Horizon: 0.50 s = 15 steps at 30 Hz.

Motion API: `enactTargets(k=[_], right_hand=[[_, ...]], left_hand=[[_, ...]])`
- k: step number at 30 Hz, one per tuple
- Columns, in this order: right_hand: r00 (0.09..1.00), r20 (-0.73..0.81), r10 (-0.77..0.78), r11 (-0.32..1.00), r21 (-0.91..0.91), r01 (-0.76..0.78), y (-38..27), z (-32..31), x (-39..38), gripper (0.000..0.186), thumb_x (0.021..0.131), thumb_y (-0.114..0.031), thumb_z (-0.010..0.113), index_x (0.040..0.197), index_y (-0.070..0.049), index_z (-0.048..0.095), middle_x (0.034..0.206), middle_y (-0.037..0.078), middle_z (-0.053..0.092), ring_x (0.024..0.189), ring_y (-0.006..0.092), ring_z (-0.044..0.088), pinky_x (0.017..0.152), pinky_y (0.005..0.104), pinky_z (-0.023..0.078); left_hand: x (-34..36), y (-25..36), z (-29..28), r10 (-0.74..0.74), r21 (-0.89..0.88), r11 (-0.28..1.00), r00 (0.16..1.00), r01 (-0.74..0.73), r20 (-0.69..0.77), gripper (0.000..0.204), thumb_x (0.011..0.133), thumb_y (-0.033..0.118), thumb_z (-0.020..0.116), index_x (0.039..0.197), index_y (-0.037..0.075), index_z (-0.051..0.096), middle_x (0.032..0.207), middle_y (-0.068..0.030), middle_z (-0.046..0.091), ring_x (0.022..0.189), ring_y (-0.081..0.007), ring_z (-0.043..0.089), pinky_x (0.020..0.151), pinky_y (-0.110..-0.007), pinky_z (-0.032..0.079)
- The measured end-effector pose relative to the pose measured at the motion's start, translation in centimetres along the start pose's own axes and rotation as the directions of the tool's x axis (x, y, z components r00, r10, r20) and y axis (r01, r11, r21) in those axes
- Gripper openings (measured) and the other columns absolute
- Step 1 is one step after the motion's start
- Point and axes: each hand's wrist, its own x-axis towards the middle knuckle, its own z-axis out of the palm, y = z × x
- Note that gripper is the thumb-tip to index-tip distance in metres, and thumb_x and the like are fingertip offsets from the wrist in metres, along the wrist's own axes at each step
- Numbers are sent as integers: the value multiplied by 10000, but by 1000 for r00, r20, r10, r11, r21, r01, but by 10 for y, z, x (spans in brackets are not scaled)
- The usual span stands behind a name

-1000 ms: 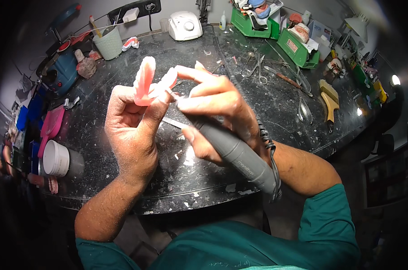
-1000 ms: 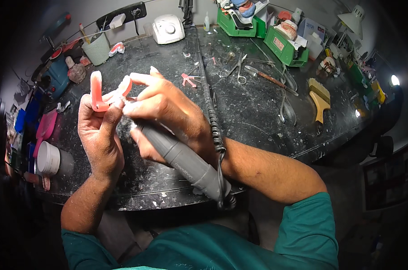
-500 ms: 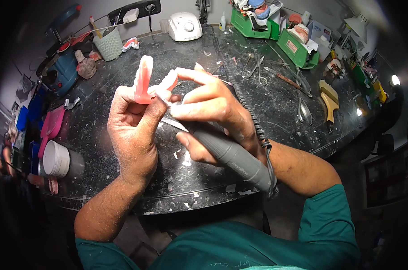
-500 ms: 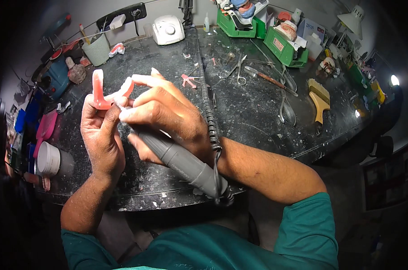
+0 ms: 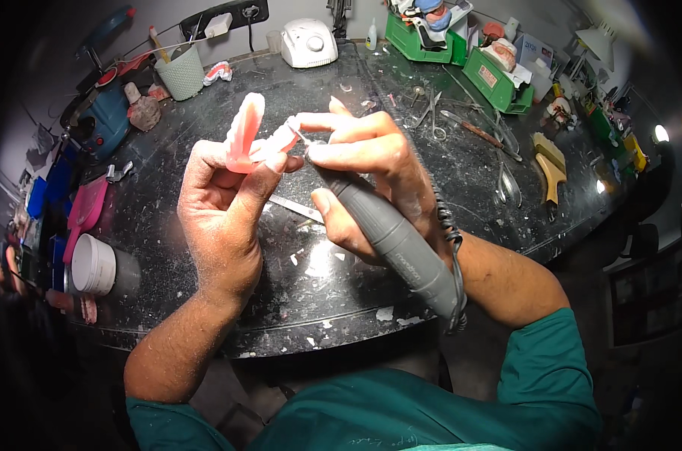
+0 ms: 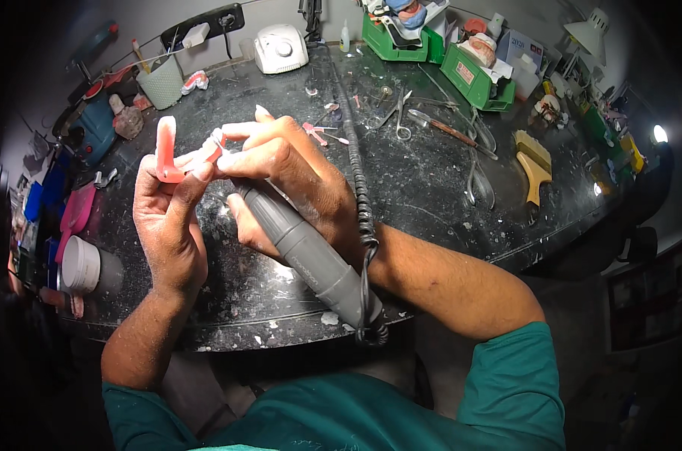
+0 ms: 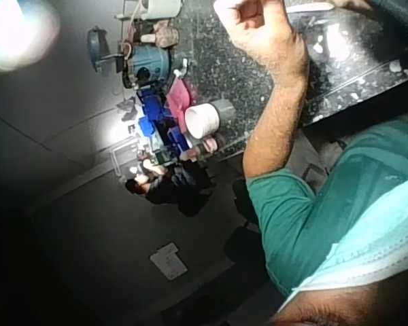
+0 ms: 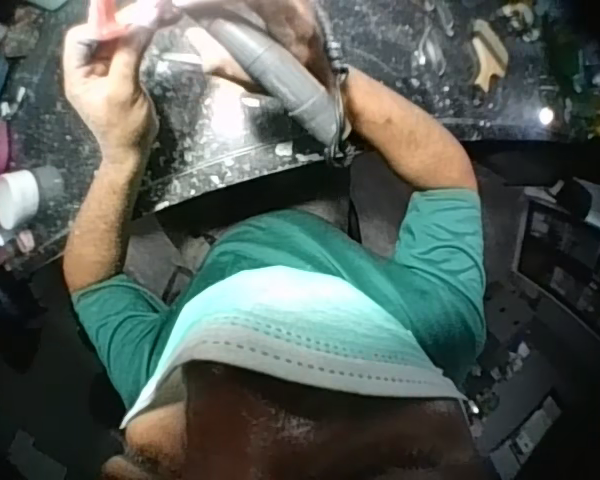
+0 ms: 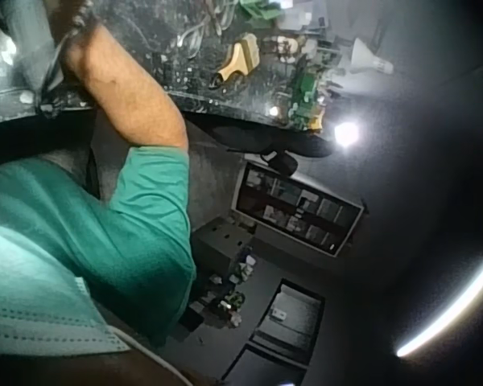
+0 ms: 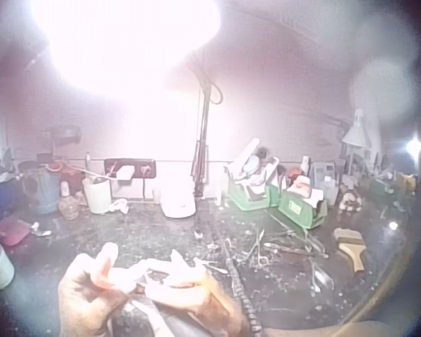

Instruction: The person shapes and trims a dental prosthesis using a handheld rotary tool, rotating the prosthesis to grind along its edges and surfaces.

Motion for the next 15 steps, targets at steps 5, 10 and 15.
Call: enactTargets(k=[5, 10, 15], right_hand=[[993, 114, -22, 1000, 4, 22, -2, -5, 2, 503, 760, 92, 683, 1232, -23, 549, 1142, 146, 562, 1195, 368, 627, 1110, 628, 379], [1000, 10, 29, 998, 63, -30, 1, -2, 0, 464, 761, 51, 712, 1200, -28, 585, 1111, 139, 586, 1215, 361, 608, 1122, 616, 365], [1000, 8, 20, 995, 97, -20, 2, -3, -1, 444, 765, 28, 728, 1187, -31, 602, 1083, 131, 598, 1215, 363, 608, 1113, 614, 375]], left_hand=[[0, -1, -5, 6, 69, 998, 1000, -7, 4, 147, 955, -54, 632, 1001, 40, 528, 1466, -233, 520, 1165, -270, 665, 971, -415, 577], [-1, 2, -4, -29, 24, 999, 999, 28, 29, 140, 962, -47, 625, 1012, 42, 530, 1433, -235, 549, 1153, -249, 666, 990, -398, 556], [-1, 2, -3, -17, 52, 999, 1000, 16, 7, 132, 967, -29, 629, 1028, 36, 532, 1400, -231, 578, 1113, -236, 680, 988, -385, 540]])
